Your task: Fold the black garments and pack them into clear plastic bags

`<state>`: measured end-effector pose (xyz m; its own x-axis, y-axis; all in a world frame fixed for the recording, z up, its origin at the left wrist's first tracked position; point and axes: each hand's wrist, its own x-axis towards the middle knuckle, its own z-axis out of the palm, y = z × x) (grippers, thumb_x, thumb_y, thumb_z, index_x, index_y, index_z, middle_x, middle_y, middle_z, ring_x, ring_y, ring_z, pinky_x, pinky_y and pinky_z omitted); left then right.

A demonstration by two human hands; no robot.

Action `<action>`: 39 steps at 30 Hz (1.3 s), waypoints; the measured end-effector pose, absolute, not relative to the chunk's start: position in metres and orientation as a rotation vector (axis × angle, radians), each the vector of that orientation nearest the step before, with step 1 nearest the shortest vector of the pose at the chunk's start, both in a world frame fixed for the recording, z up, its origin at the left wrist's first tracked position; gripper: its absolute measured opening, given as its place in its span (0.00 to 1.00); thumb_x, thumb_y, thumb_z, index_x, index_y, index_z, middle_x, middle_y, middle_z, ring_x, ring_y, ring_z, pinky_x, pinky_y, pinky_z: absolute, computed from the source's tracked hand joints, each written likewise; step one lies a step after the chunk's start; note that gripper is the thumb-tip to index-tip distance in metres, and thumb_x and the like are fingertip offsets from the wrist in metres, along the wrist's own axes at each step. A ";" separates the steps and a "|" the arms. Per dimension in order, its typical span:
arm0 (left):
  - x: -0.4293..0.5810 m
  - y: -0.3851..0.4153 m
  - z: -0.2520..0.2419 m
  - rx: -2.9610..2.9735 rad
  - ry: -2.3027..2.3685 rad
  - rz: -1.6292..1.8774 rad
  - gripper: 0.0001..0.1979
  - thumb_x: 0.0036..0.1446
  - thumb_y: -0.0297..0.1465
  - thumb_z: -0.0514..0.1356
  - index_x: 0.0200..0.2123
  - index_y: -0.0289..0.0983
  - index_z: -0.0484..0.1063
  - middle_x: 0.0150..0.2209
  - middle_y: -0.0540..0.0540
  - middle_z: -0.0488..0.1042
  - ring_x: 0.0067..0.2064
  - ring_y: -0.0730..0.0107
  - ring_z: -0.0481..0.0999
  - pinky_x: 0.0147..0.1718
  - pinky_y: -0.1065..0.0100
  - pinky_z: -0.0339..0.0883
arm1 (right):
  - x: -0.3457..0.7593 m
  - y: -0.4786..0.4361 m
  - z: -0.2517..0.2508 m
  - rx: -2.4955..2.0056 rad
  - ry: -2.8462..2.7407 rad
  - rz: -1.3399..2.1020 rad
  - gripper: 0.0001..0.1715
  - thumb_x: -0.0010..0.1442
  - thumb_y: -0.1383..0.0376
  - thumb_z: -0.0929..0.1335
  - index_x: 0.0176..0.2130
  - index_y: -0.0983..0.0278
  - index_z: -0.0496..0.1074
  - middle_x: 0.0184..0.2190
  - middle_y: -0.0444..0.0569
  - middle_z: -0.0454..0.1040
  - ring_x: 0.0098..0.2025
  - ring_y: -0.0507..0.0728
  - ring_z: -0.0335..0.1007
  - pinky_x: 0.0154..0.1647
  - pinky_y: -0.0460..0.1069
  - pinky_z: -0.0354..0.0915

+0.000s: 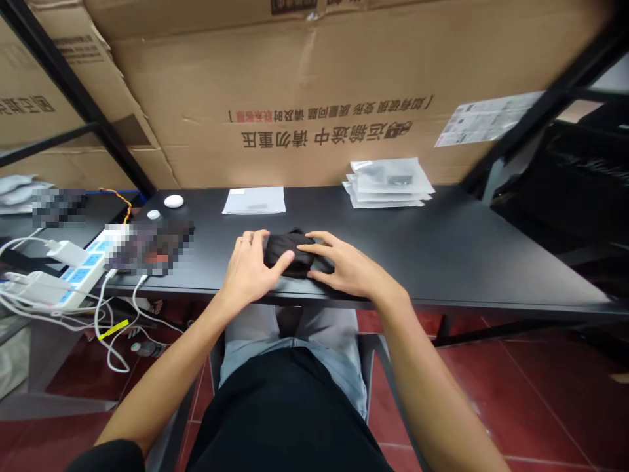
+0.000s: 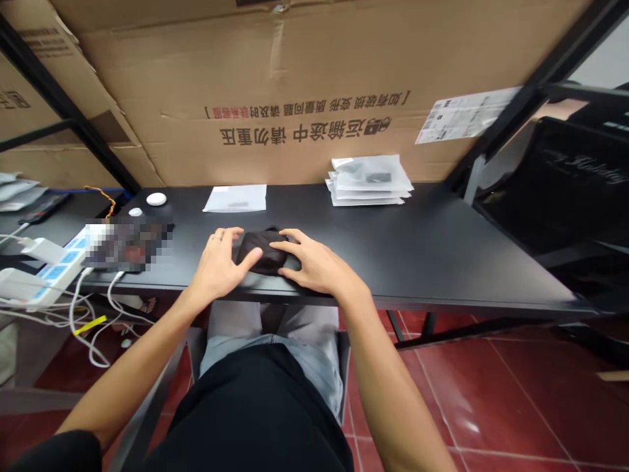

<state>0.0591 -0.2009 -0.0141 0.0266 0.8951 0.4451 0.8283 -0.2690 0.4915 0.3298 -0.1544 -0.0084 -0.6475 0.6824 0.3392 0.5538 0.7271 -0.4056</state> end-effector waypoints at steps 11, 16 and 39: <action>0.056 -0.179 -0.008 1.911 1.564 0.978 0.17 0.69 0.39 0.68 0.45 0.46 0.60 0.42 0.46 0.82 0.45 0.51 0.86 0.46 0.53 0.79 | 0.318 -0.153 -0.017 -0.909 -2.332 0.375 0.45 0.69 0.63 0.76 0.79 0.54 0.68 0.72 0.55 0.79 0.70 0.70 0.79 0.73 0.70 0.76; 0.053 -0.178 -0.008 1.424 1.267 1.182 0.21 0.68 0.37 0.69 0.53 0.45 0.60 0.47 0.47 0.82 0.45 0.56 0.87 0.46 0.50 0.86 | 0.311 -0.152 -0.012 -0.766 -2.329 0.323 0.44 0.66 0.57 0.80 0.76 0.53 0.72 0.73 0.57 0.77 0.74 0.73 0.71 0.75 0.76 0.72; -0.047 -0.061 0.025 2.420 2.016 0.456 0.23 0.68 0.30 0.63 0.65 0.39 0.80 0.69 0.34 0.79 0.69 0.43 0.76 0.69 0.48 0.68 | 0.327 -0.151 -0.009 -1.027 -1.938 0.240 0.24 0.61 0.68 0.72 0.57 0.57 0.76 0.60 0.57 0.88 0.53 0.69 0.90 0.52 0.59 0.82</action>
